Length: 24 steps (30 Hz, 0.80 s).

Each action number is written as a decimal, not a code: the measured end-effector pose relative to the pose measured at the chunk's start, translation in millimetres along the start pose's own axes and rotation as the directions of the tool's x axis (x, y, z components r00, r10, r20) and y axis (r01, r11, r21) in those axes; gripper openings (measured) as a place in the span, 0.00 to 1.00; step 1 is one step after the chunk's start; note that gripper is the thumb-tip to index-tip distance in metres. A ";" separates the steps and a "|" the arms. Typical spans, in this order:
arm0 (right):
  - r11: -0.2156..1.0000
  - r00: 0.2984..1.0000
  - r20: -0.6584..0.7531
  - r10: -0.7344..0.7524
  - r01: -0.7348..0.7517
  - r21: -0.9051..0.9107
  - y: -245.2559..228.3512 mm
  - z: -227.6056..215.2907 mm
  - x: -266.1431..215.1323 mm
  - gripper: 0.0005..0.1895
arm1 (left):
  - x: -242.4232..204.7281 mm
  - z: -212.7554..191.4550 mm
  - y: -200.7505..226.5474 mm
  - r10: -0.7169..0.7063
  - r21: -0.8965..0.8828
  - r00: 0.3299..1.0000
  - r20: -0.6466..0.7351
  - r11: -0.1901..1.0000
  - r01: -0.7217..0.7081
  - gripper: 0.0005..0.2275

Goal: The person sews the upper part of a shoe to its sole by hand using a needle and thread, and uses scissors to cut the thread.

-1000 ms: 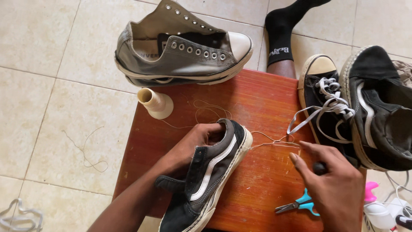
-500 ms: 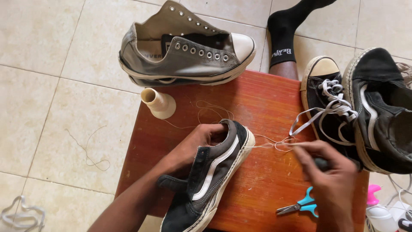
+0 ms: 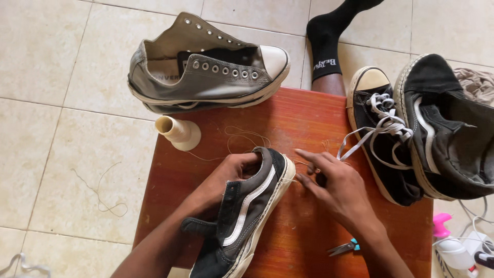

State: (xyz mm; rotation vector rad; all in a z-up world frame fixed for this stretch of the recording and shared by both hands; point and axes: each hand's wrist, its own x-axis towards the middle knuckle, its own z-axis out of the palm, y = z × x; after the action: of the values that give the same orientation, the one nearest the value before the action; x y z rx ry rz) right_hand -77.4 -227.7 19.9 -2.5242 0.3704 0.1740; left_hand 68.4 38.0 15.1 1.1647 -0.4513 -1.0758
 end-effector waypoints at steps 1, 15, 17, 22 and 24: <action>1.000 1.000 0.001 0.003 -0.003 -0.001 2.2 -0.5 -0.1 0.32 | 0.5 1.8 0.1 -0.001 -0.002 1.000 0.002 1.000 0.001 0.19; 0.514 0.955 0.266 -0.133 -0.163 0.842 50.4 -35.4 -59.1 0.15 | -7.6 5.4 -1.7 0.194 0.654 0.976 0.102 0.726 -0.213 0.16; 0.498 0.965 0.221 -0.140 -0.125 0.858 42.8 -43.3 -60.1 0.17 | -13.6 17.3 6.1 0.224 0.698 0.965 0.137 0.669 -0.254 0.18; 0.282 0.974 0.178 -0.138 -0.134 0.950 66.2 -24.4 -64.0 0.13 | -12.5 37.7 2.5 0.310 0.814 0.930 0.196 0.477 -0.331 0.24; 0.533 0.981 0.187 -0.047 -0.133 0.835 75.3 -17.5 -62.2 0.16 | -10.3 39.8 0.3 0.309 0.908 0.937 0.161 0.326 -0.264 0.26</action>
State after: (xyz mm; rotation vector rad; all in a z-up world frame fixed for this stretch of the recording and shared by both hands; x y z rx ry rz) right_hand -158.4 -283.5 7.2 -1.4916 0.3290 0.1887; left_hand 33.2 26.4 32.9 1.9959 -1.3075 -0.3842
